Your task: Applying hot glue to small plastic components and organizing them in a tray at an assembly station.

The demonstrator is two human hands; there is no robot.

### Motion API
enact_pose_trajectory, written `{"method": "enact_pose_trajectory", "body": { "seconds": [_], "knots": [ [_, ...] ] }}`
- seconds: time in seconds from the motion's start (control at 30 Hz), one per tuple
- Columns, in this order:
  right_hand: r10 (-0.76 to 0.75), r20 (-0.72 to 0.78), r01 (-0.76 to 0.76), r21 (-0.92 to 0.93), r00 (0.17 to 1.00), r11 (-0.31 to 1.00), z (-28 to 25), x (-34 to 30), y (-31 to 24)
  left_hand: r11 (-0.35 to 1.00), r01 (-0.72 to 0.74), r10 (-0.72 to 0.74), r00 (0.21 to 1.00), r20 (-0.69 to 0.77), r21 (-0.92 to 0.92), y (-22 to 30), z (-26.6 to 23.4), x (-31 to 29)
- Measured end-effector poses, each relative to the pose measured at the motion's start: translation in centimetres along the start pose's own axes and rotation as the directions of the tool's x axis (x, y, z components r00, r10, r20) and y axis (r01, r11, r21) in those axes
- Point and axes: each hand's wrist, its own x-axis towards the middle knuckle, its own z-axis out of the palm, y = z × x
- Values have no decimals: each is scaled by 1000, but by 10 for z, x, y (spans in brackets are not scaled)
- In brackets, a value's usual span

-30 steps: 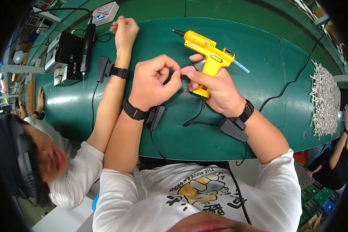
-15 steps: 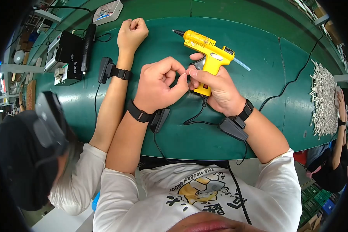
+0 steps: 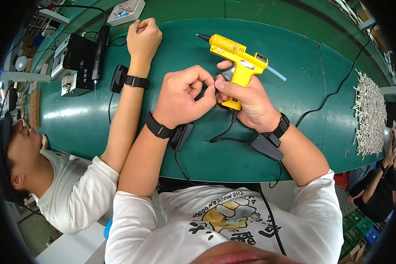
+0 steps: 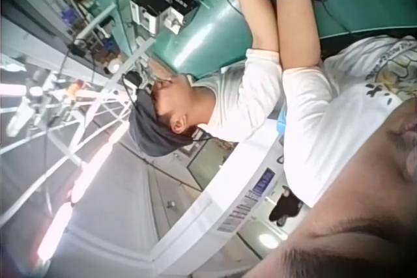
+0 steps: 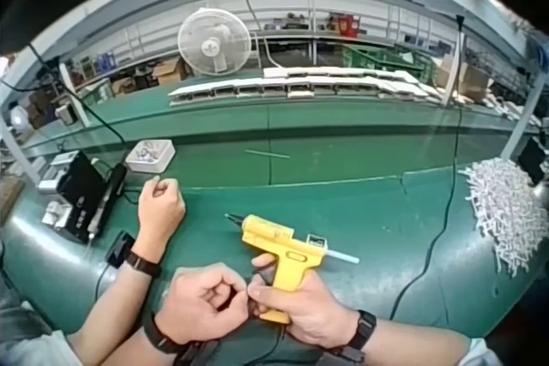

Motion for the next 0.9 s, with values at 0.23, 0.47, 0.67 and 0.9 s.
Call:
{"method": "enact_pose_trajectory", "body": {
  "seconds": [0.23, 0.47, 0.67, 0.9],
  "knots": [
    [18, 9, -18, -14, 1000, 1000, -1, 1, -2, 1000, 2, -2, 1000, 13, -10, -2, -1, 2],
    [22, 19, -22, -16, 1000, 1000, 0, -1, -3, 1000, 4, -3, 1000, 23, -17, 0, -1, 2],
    [34, 30, -34, -12, 999, 999, 0, -1, -3, 999, 6, -5, 1000, 11, -38, 0, 2, -1],
    [36, 45, -38, 36, 998, 999, -4, -2, -6, 999, 5, -5, 1000, 5, -48, 0, 3, 0]
  ]
}}
